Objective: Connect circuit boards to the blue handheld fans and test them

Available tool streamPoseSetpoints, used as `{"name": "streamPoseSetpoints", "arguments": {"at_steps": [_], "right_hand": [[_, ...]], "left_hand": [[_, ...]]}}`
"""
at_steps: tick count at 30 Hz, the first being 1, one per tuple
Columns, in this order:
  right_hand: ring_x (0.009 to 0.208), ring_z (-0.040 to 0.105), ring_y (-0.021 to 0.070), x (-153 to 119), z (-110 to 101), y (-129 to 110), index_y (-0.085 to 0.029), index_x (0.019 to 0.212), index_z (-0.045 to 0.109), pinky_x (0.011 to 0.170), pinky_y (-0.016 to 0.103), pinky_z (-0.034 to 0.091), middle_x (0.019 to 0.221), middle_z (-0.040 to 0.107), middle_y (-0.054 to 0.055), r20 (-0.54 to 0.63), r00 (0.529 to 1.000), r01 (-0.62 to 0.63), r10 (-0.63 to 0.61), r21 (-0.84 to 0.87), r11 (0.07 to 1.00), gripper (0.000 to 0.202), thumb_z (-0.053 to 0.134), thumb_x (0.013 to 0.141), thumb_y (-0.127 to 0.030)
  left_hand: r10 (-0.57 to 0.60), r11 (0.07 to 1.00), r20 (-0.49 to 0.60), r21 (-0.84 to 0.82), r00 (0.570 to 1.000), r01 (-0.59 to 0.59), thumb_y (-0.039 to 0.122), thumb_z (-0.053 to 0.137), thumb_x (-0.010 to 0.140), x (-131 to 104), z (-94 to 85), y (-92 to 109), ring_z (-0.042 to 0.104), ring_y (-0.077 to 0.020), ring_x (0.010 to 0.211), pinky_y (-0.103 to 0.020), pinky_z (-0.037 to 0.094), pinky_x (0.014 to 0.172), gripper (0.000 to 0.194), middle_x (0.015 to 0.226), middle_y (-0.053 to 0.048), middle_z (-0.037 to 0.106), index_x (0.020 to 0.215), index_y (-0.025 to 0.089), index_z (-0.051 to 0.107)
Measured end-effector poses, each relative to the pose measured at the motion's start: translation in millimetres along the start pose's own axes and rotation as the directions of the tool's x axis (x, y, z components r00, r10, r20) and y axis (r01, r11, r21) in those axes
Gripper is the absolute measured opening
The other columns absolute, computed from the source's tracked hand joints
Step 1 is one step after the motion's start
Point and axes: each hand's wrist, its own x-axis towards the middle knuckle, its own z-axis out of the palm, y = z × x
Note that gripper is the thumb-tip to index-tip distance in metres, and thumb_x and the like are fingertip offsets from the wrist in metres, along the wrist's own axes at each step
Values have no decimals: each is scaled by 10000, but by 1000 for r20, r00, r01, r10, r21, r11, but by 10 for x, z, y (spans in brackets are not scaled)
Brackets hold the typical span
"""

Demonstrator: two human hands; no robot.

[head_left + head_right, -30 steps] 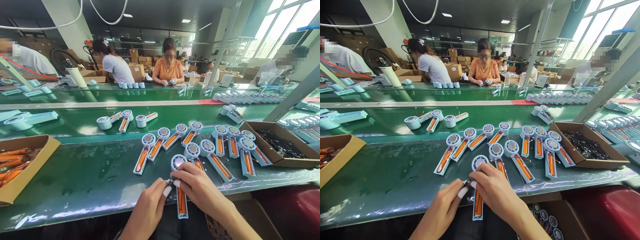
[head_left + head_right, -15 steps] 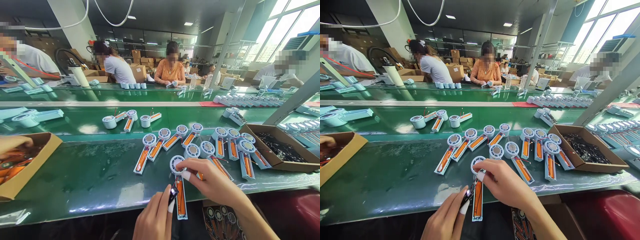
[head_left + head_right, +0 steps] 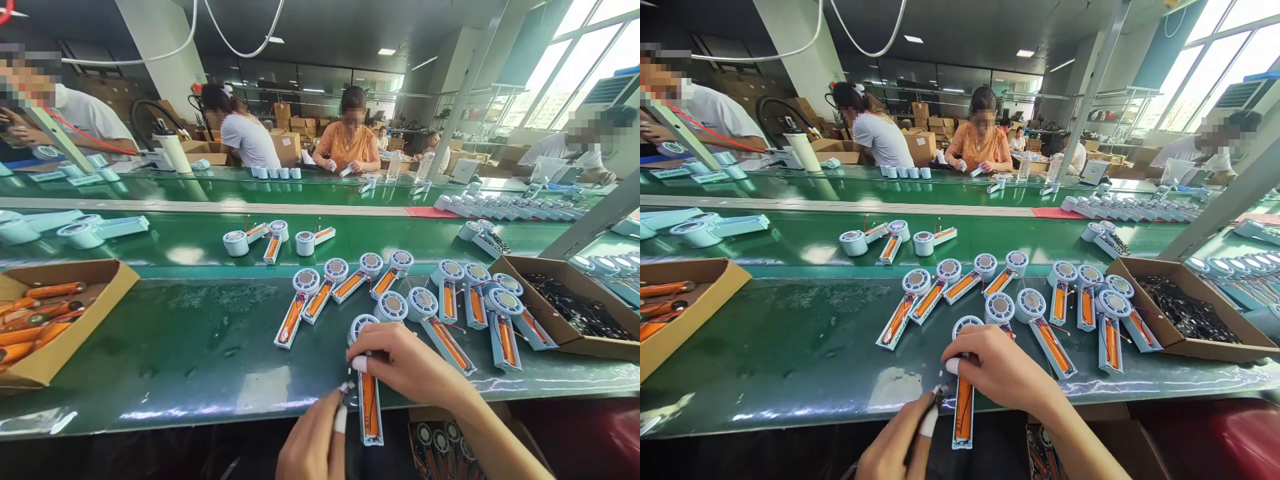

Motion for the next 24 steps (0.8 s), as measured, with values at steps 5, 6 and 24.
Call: {"name": "streamPoseSetpoints", "arguments": {"at_steps": [5, 6, 24], "right_hand": [[845, 629, 143, -132, 204, 84, -241, 1000, 752, 762, 247, 470, 931, 665, 8, -133, 991, -5, 20, 116, 993, 209, 609, 934, -105], [844, 622, 141, -149, 241, 92, -242, 1015, 747, 760, 247, 468, 938, 651, 11, -149, 989, 5, 11, 100, 995, 216, 595, 942, -107], [748, 603, 155, -207, 472, 210, -228, 1068, 659, 666, 250, 461, 899, 623, 42, -302, 918, 136, -256, -366, 920, 221, 472, 990, -141]], "left_hand": [[-507, 749, 215, -369, 835, 550, 327, 449, 986, 234, -113, 53, 661, -145, 523, -223, 530, 495, 253, 866, -9, 772, 1200, 256, 563], [-524, 709, 247, -402, 815, 579, 352, 446, 981, 278, -134, 88, 639, -143, 514, -221, 507, 470, 273, 850, -5, 756, 1212, 262, 563], [-572, 584, 335, -475, 749, 658, 480, 551, 909, 445, -143, 124, 557, -132, 513, -217, 434, 429, 403, 839, -18, 664, 1228, 252, 642]]}}
